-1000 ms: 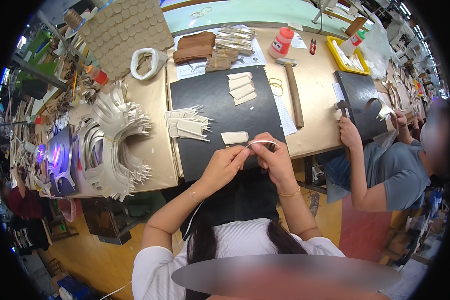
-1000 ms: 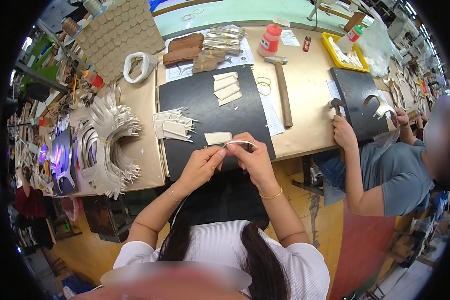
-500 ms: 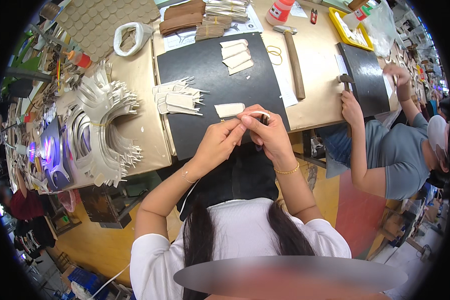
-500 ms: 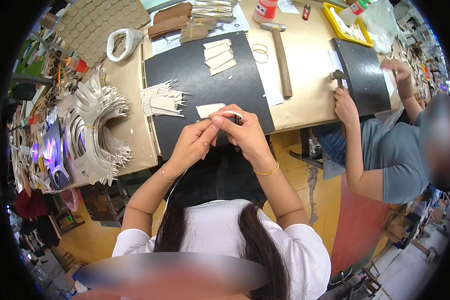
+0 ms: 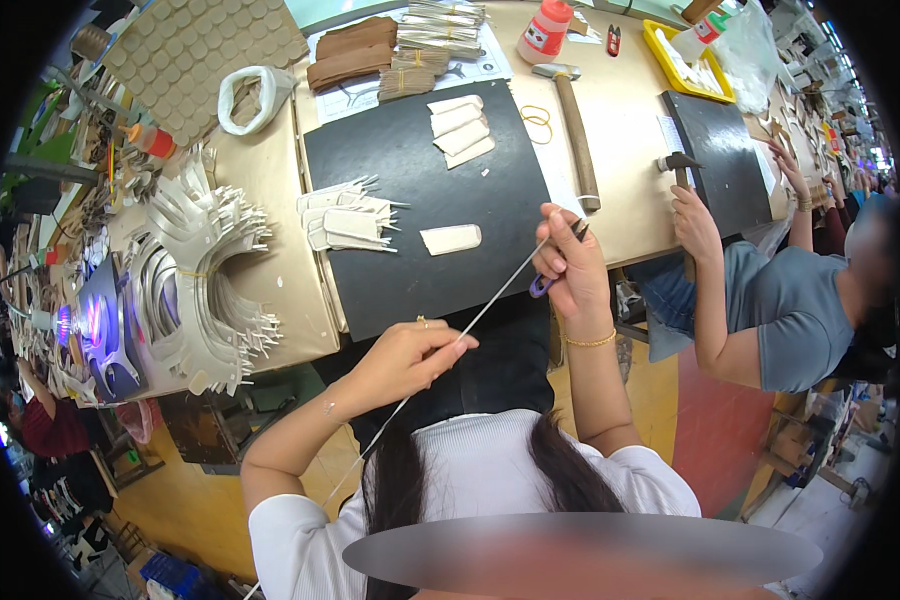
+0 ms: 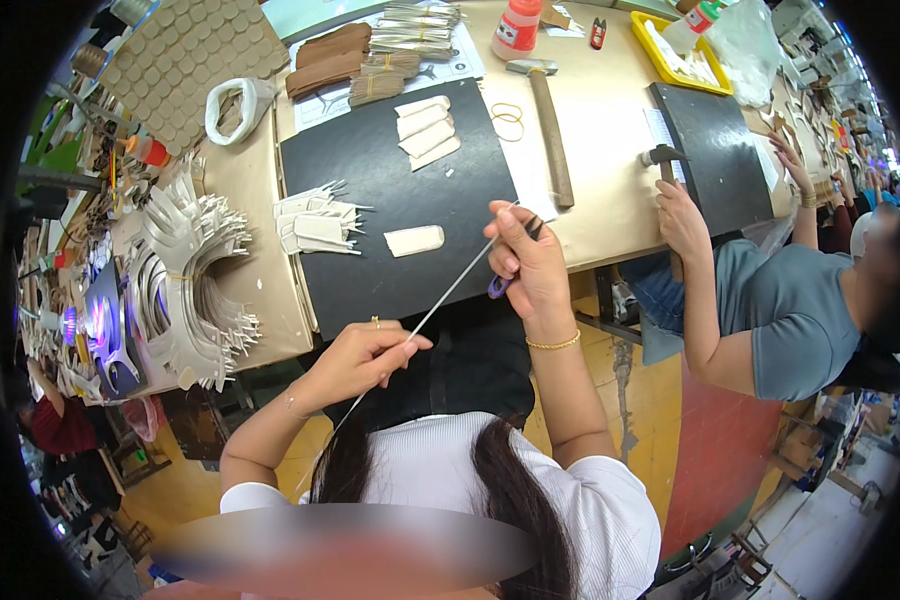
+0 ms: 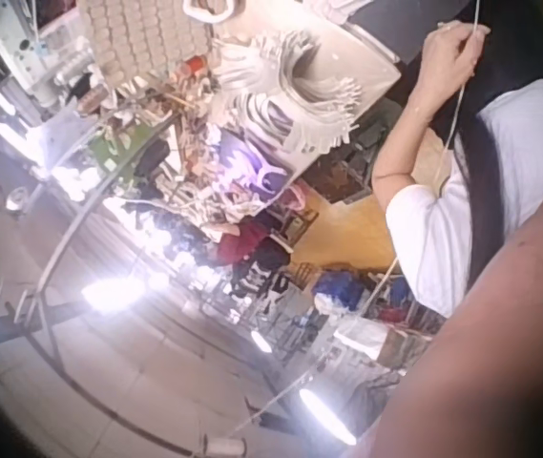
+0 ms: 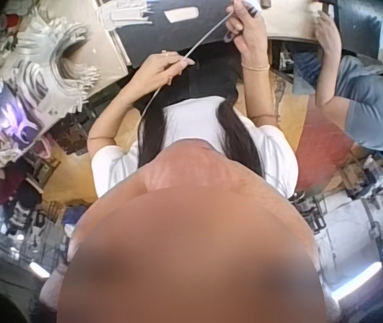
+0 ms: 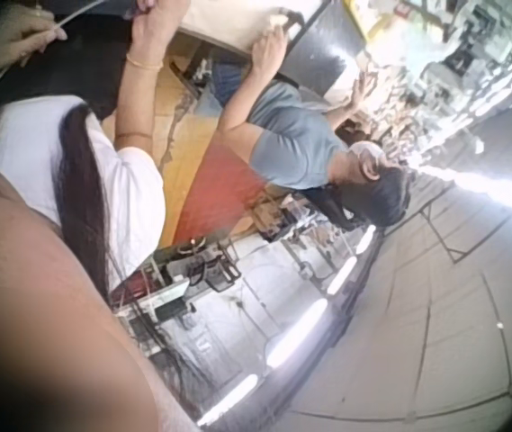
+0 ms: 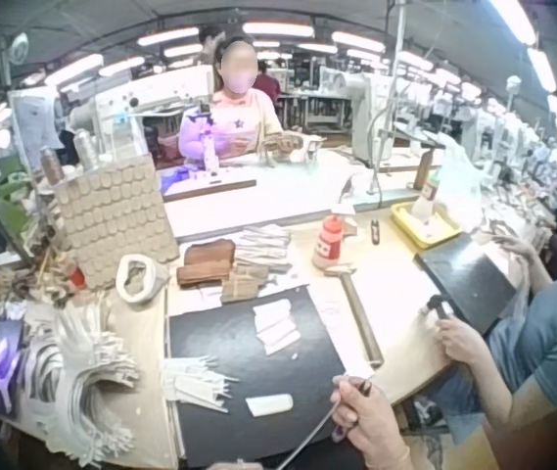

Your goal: The person repeatedly picks up small white rectangular pieces and wraps a thin white cord around each one by hand. They place finished pieces on a black mat and continue the process with additional pieces from a nearby pile.

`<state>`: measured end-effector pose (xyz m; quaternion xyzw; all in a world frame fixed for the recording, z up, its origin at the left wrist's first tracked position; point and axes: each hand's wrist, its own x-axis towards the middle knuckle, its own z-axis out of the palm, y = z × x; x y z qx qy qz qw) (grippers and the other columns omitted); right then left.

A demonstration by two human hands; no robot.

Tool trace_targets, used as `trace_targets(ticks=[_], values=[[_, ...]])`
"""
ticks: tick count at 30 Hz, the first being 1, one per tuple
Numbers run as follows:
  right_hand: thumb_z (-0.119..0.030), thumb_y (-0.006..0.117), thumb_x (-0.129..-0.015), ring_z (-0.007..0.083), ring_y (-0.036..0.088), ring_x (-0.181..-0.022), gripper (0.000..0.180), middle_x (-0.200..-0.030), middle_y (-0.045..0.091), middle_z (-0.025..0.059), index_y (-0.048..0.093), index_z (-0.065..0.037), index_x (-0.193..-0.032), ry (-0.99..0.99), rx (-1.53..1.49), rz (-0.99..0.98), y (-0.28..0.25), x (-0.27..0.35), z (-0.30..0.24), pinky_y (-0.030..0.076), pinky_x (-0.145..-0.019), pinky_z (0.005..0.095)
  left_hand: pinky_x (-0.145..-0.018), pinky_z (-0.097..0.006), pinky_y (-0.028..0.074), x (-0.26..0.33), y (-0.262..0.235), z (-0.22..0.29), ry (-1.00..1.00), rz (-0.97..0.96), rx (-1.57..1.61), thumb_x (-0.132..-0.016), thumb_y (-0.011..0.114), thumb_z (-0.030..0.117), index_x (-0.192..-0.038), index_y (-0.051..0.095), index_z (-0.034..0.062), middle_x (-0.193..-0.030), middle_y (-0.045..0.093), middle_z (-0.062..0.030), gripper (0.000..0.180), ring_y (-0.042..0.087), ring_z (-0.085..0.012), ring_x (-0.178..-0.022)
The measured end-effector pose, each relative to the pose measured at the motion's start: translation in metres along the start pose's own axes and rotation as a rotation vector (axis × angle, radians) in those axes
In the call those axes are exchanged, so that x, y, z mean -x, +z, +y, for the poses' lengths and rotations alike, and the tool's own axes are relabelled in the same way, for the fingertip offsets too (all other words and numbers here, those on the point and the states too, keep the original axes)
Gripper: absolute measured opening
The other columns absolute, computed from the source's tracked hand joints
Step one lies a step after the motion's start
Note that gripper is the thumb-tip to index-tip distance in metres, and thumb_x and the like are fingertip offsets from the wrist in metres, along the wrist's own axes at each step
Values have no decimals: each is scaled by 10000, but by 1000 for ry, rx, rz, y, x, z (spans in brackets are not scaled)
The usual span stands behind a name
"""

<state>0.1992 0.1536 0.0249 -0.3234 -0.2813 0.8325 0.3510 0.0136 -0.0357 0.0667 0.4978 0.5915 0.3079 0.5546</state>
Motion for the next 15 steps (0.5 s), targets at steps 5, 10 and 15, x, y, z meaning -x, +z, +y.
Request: trace_targets(ticks=[5, 10, 15], values=[[-206, 682, -1021, 43, 486, -608, 230, -830, 653, 14, 643, -33, -1167, -27, -70, 91, -17, -1, 1, 374, -472, 198, -759, -401, 520, 21, -13, 6, 72, -111, -258, -1019, 584, 247, -1135, 752, 60, -829, 642, -106, 277, 650, -289, -809], [-190, 704, -1004, 59, 531, -648, 195, -831, 646, 14, 644, -49, -1124, -96, -121, 215, -33, -10, -6, 375, -461, 184, -669, -424, 476, 34, -13, 25, 90, -102, -362, -989, 664, 250, -812, 640, -10, -761, 583, -150, 316, 593, -349, -725], [-210, 715, -999, 63, 579, -674, 196, -841, 668, 38, 644, -53, -1090, -134, -115, 94, -33, -12, -20, 389, -465, 187, -618, -400, 466, 64, -49, 50, -4, -182, -397, -960, 711, 235, -841, 669, -24, -712, 595, -141, 289, 611, -306, -654]])
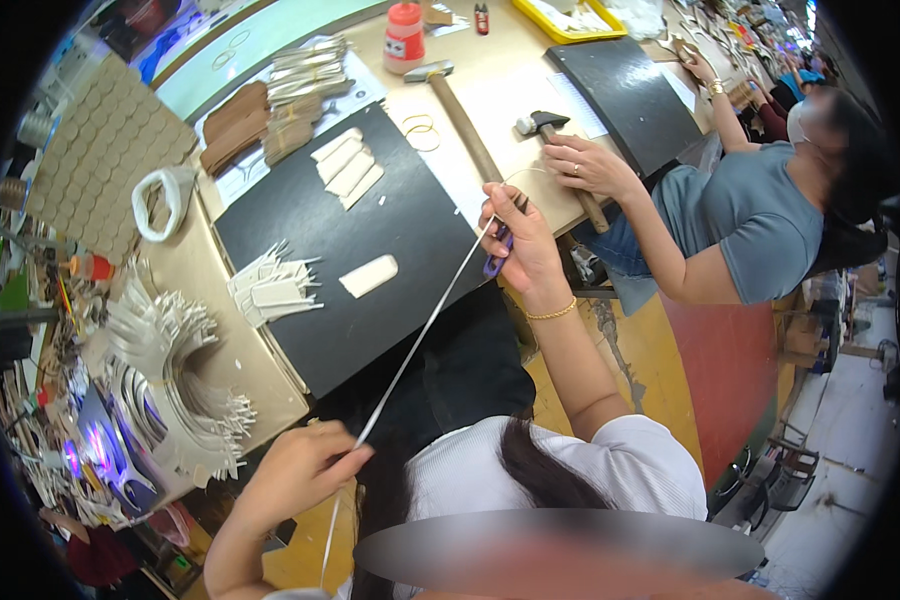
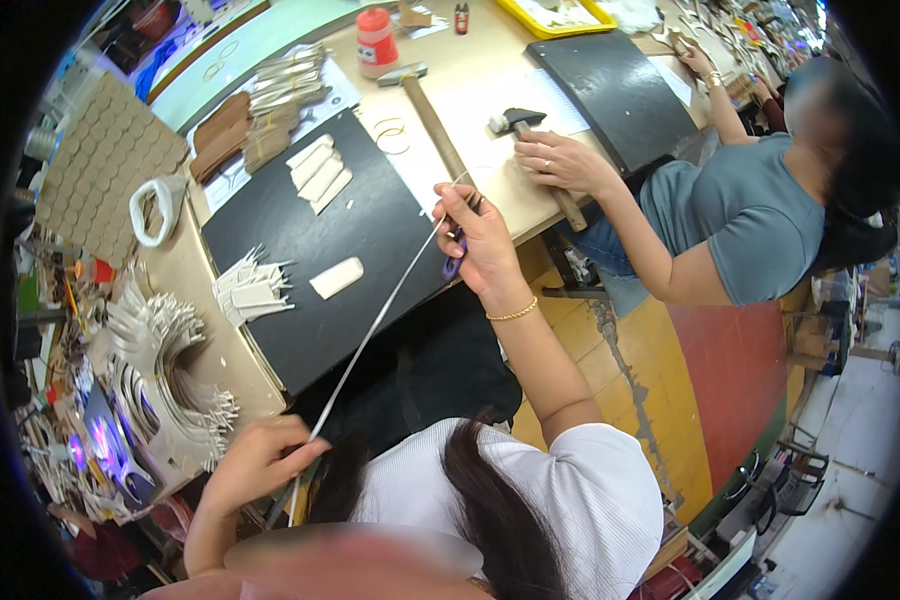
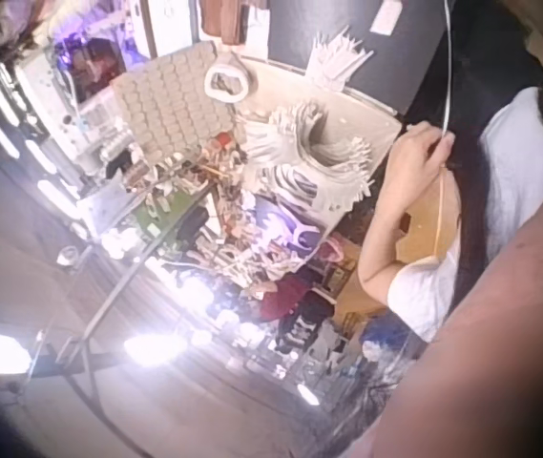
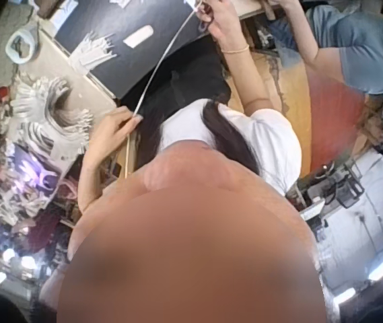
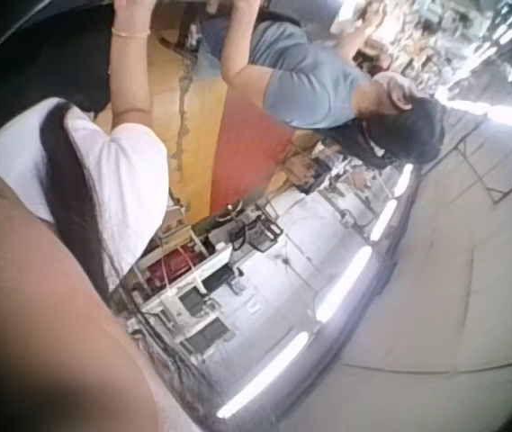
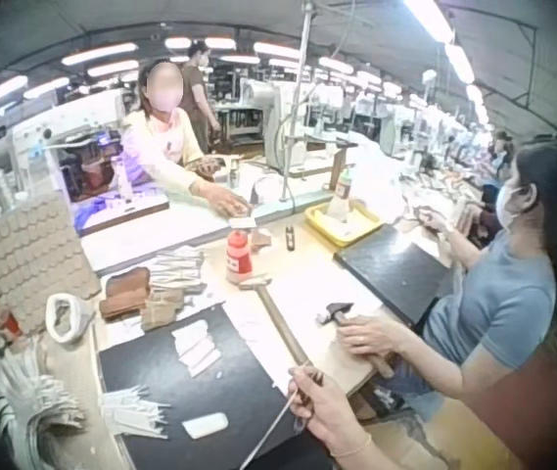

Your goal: The person repeatedly picks up small white rectangular pieces and wraps a thin white cord around each one by hand. They place finished pieces on a black mat and continue the process with additional pieces from a nearby pile.

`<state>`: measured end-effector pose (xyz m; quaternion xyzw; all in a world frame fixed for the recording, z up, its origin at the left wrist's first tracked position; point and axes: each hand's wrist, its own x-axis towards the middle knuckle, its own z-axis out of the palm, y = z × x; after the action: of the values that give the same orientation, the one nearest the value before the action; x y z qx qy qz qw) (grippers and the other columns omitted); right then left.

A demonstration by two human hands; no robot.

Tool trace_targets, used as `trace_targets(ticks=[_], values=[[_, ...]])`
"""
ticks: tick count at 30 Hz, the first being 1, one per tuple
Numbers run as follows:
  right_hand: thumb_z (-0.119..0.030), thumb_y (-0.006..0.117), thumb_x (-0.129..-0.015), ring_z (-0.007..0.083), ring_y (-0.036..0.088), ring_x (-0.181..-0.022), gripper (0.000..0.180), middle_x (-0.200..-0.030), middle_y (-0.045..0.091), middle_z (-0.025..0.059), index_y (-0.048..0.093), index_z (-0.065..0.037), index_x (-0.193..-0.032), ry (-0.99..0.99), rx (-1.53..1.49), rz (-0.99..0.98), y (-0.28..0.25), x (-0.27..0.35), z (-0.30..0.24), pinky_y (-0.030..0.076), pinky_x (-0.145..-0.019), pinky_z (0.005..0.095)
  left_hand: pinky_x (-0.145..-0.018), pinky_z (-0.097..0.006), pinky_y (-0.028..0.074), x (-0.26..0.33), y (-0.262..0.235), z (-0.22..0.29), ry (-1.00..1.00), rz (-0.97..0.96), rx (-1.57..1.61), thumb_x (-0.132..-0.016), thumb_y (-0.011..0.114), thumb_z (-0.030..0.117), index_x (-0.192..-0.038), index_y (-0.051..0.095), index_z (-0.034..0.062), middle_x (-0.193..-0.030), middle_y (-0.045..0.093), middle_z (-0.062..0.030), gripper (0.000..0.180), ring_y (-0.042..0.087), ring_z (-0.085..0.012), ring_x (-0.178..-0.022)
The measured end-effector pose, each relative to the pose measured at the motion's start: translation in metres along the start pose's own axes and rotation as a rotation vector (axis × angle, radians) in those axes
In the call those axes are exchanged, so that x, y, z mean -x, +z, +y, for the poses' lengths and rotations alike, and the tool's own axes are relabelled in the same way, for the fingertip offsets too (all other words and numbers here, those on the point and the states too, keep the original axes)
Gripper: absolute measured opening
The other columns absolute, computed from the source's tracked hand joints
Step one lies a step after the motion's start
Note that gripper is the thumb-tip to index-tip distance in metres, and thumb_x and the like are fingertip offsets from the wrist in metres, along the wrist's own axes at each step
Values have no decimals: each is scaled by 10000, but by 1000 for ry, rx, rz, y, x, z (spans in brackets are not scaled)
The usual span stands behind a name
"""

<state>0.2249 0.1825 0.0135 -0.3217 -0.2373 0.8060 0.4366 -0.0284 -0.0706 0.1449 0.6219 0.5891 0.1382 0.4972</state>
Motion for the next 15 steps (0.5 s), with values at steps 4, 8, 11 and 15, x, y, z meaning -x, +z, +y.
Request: trace_targets(ticks=[4, 8, 11, 15], values=[[-223, 700, -1008, 61, 607, -735, 179, -846, 682, 34, 647, -68, -1081, 16, -97, -39, 3, -5, 7, 381, -475, 191, -514, -257, 458, 35, -29, -4, -565, 16, 387, -966, 713, 171, -984, 767, -2, -771, 699, -39, 183, 585, -109, -549], [-202, 694, -1011, 64, 621, -776, 135, -907, 702, 42, 648, -85, -1061, 101, -111, -134, 21, -15, 33, 367, -480, 191, -558, -256, 514, 73, -42, -9, -830, -5, 457, -986, 651, 114, -1147, 740, 32, -860, 697, -7, 202, 645, -77, -659], [-177, 685, -1015, 58, 592, -717, 106, -951, 712, 68, 654, -76, -1024, 136, -16, -301, 59, -18, 64, 365, -475, 191, -645, -251, 577, 106, -57, -19, -979, -55, 497, -979, 682, 168, -1254, 697, 51, -911, 716, -23, 299, 689, -95, -748], [-162, 673, -1018, 62, 496, -573, 116, -961, 722, 113, 663, -47, -1019, 268, 26, -670, 99, -10, 90, 355, -465, 187, -791, -299, 566, 166, -87, -19, -1121, 39, 444, -977, 728, 242, -1491, 500, 44, -1114, 709, -65, 597, 671, -147, -951]])
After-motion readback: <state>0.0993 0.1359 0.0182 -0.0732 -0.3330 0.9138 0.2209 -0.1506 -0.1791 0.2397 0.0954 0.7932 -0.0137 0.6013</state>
